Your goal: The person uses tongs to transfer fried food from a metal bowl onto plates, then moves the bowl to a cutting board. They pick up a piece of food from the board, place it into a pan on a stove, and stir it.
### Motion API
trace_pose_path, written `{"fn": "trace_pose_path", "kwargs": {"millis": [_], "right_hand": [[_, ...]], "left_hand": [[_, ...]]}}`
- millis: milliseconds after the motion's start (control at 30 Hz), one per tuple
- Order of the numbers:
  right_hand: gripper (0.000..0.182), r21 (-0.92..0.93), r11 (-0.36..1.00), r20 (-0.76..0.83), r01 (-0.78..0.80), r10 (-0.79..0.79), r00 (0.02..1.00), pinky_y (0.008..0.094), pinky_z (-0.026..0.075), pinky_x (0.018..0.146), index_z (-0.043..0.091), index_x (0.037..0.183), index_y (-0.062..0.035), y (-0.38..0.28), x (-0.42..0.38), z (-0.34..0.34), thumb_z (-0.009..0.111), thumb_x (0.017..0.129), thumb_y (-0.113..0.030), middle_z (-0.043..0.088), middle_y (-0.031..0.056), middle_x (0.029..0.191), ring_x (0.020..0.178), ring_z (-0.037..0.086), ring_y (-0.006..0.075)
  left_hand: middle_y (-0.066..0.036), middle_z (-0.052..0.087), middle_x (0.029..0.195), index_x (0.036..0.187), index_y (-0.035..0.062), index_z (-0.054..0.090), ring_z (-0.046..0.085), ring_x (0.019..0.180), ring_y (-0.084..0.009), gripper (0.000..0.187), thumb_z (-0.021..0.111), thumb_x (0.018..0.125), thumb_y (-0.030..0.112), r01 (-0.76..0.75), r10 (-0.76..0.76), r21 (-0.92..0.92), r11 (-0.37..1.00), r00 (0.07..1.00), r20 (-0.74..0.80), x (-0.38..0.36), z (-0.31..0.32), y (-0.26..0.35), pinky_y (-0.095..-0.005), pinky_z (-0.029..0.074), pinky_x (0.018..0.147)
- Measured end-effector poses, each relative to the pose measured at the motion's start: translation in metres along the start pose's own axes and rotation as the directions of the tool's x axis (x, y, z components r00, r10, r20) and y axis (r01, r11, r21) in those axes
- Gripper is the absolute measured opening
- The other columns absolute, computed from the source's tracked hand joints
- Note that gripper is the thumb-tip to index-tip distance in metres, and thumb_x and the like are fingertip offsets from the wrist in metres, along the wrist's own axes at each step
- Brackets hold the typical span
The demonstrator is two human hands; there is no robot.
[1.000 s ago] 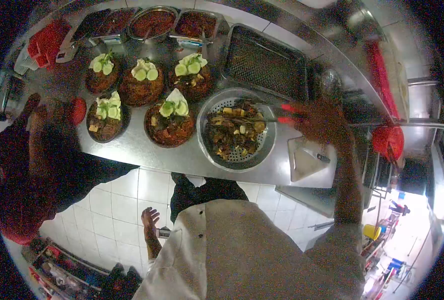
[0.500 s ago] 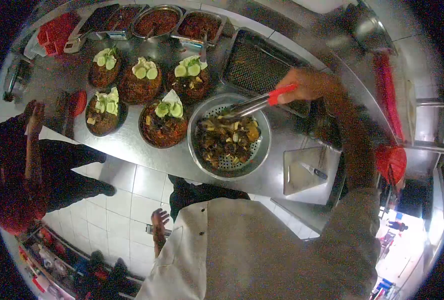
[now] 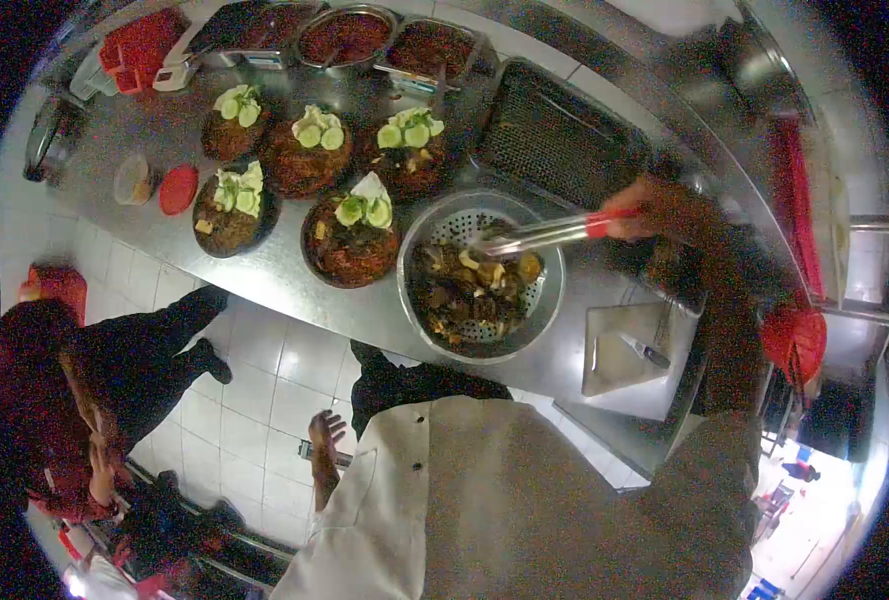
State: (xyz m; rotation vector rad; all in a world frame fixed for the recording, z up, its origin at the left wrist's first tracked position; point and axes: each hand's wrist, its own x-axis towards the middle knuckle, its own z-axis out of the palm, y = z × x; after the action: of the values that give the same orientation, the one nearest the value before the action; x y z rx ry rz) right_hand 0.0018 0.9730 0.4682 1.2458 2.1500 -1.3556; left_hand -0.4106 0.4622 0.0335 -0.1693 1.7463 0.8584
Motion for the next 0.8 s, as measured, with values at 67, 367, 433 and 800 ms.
{"fn": "trace_pose_path", "kwargs": {"millis": [67, 367, 433, 800], "right_hand": [[0.031, -0.009, 1.0, -0.004, 0.0, 0.0, 1.0, 0.0247, 0.041, 0.059, 0.064, 0.094, -0.002, -0.007, -0.001, 0.0, 0.063, 0.078, -0.028, 0.057, 0.0004, 0.067, 0.063, 0.048, 0.0075], [0.04, -0.033, 0.977, 0.049, -0.213, 0.214, 0.976, 0.024, 0.043, 0.058, 0.063, 0.105, -0.0028, -0.011, 0.0, 0.002, 0.066, 0.079, -0.033, 0.06, -0.0002, 0.068, 0.064, 0.053, 0.0076], [0.041, 0.036, 0.96, -0.042, -0.278, 0.28, 0.959, 0.0257, 0.044, 0.059, 0.063, 0.106, -0.0035, 0.015, -0.015, 0.004, 0.067, 0.078, -0.033, 0.061, 0.0004, 0.069, 0.064, 0.055, 0.0094], [0.042, 0.036, 0.963, -0.148, -0.267, 0.27, 0.951, 0.0281, 0.045, 0.079, 0.06, 0.11, -0.0055, -0.007, -0.049, 0.048, 0.071, 0.075, -0.026, 0.064, 0.0063, 0.097, 0.086, 0.057, 0.0146]], "left_hand": [[-0.015, 0.061, 0.095, 0.113, 0.0051, 0.048, 0.062, 0.078, -0.0261, 0.044, 0.038, 0.09, 0.042, -0.057, 0.057, -0.025, 0.998, 0.998, -0.012, 0.001, -0.003, 0.024, -0.0401, 0.049, 0.067], [-0.013, 0.061, 0.091, 0.111, 0.0061, 0.049, 0.061, 0.074, -0.0238, 0.037, 0.042, 0.088, 0.034, -0.043, 0.044, -0.089, 0.995, 0.999, -0.001, 0.01, -0.017, 0.047, -0.0389, 0.047, 0.065], [-0.012, 0.062, 0.092, 0.111, 0.0062, 0.049, 0.061, 0.074, -0.024, 0.038, 0.041, 0.088, 0.035, -0.022, 0.021, -0.097, 0.995, 1.0, -0.012, 0.006, -0.019, 0.037, -0.0391, 0.047, 0.067], [-0.012, 0.06, 0.097, 0.112, 0.0088, 0.049, 0.061, 0.074, -0.0253, 0.037, 0.043, 0.086, 0.035, 0.192, -0.191, -0.046, 0.98, 0.981, 0.02, 0.016, -0.031, -0.019, -0.0359, 0.047, 0.063]]}}
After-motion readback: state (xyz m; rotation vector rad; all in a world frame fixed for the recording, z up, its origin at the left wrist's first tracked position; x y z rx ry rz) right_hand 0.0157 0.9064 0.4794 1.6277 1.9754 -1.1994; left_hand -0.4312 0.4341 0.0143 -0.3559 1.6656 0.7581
